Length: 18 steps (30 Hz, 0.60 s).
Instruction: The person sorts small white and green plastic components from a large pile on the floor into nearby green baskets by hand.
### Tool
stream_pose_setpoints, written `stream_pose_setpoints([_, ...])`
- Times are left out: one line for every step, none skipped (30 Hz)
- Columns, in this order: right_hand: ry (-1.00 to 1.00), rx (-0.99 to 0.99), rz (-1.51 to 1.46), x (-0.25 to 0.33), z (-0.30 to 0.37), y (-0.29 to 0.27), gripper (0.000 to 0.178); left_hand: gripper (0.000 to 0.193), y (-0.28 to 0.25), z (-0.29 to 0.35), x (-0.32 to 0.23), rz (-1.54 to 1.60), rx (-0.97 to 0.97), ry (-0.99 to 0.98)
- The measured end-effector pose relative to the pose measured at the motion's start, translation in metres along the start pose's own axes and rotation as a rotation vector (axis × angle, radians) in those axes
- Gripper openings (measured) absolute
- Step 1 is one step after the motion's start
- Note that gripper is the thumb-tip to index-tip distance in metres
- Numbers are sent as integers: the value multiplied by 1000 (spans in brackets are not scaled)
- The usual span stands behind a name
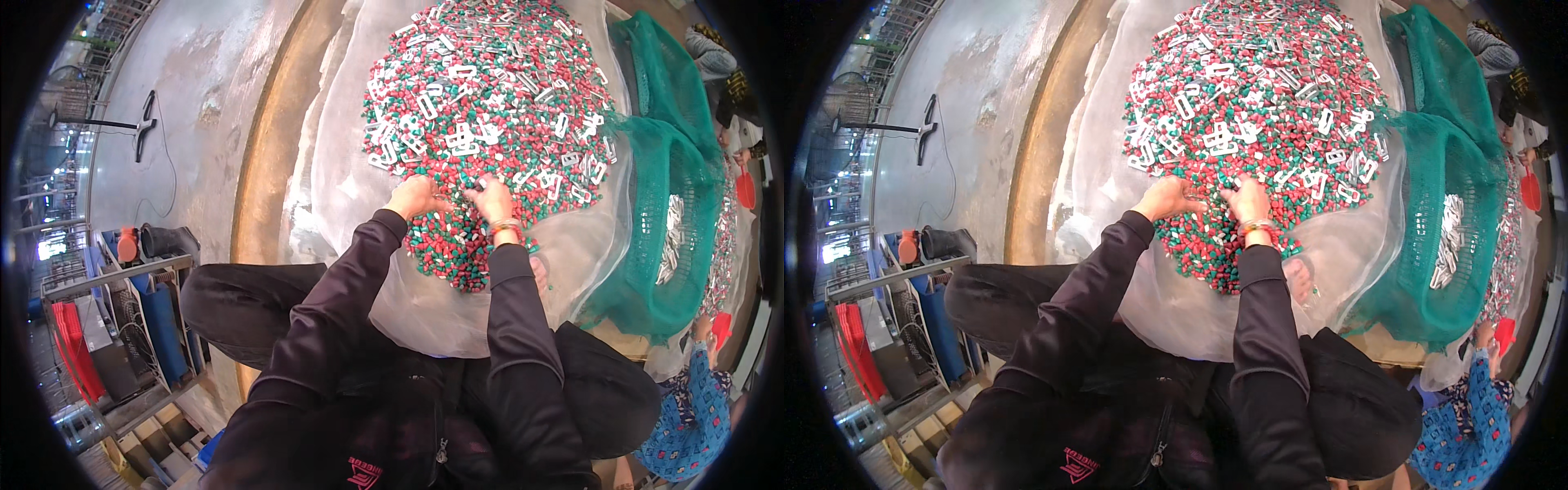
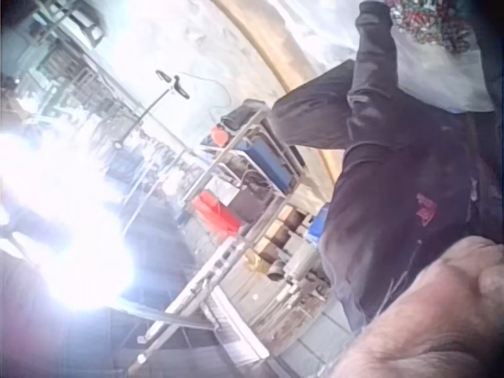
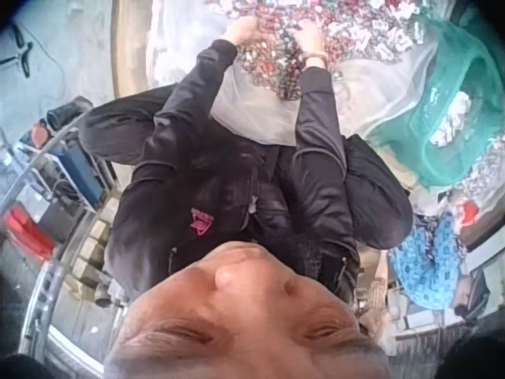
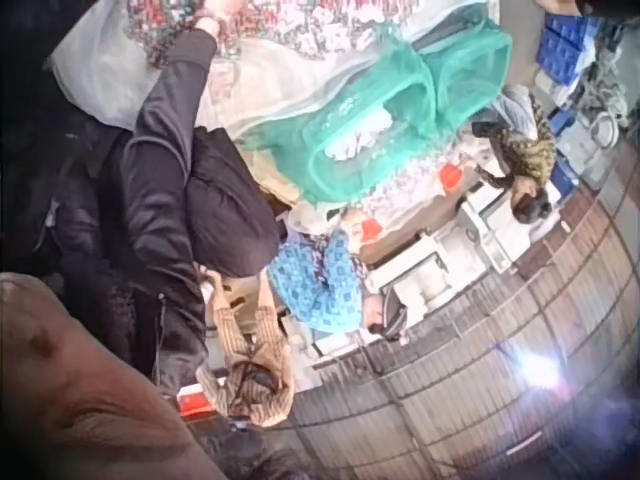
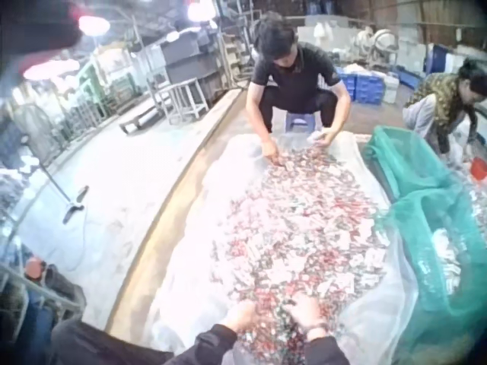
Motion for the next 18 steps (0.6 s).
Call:
stream_pose_setpoints([-92,-74,183,-6,5,20,30,48,-5,1,-5,-24,4,-49])
stream_pose_setpoints([-77,27,230,-6,6,36,29,48,-13,4,-11,-45,6,-97])
stream_pose_setpoints([-64,138,280,0,10,46,28,48,-18,4,-11,-45,7,-103])
stream_pose_setpoints([-84,168,279,7,18,55,27,55,-24,2,-8,68,41,-151])
stream_pose_setpoints([-97,209,281,11,28,61,25,65,-25,1,-4,188,85,-204])
stream_pose_setpoints([-143,304,287,10,33,63,29,63,-28,1,-3,256,124,-192])
stream_pose_setpoints([-137,326,289,7,36,60,29,60,-31,-1,-3,324,164,-181])
stream_pose_setpoints([-108,456,282,13,39,46,28,58,-33,-3,-3,391,208,-171])
stream_pose_setpoints([-81,576,274,14,37,38,28,53,-38,-2,-11,517,316,-278])
stream_pose_setpoints([-15,641,207,-1,33,33,36,43,-42,3,-19,565,437,-194])
stream_pose_setpoints([-108,544,16,-27,32,22,36,43,-43,3,-26,566,446,-185])
stream_pose_setpoints([-59,476,-224,-17,30,-5,35,39,-45,3,-26,611,476,-208])
stream_pose_setpoints([-48,207,-336,-30,29,-25,30,34,-47,2,-32,656,515,-211])
stream_pose_setpoints([13,37,-391,-36,21,-47,32,28,-49,2,-31,721,486,-234])
stream_pose_setpoints([231,-131,-166,-60,12,-69,39,23,-46,-2,-31,843,444,-174])
stream_pose_setpoints([178,-291,34,-76,4,-89,41,23,-42,-8,-18,1104,493,-168])
stream_pose_setpoints([239,-416,-179,-75,1,-101,39,23,-40,-13,-7,1366,534,-165])
stream_pose_setpoints([258,-487,-149,-92,-3,-109,37,26,-45,-10,-15,1585,535,-211])
Point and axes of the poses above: each hand's wrist, its own z-axis away from the middle knuckle, its own y-axis out of the palm, x = y × z, the point moved 1 cm from there along -z, towards the middle knuckle, and after that the axes turned 14 degrees about -y, right-handed, at the moved point
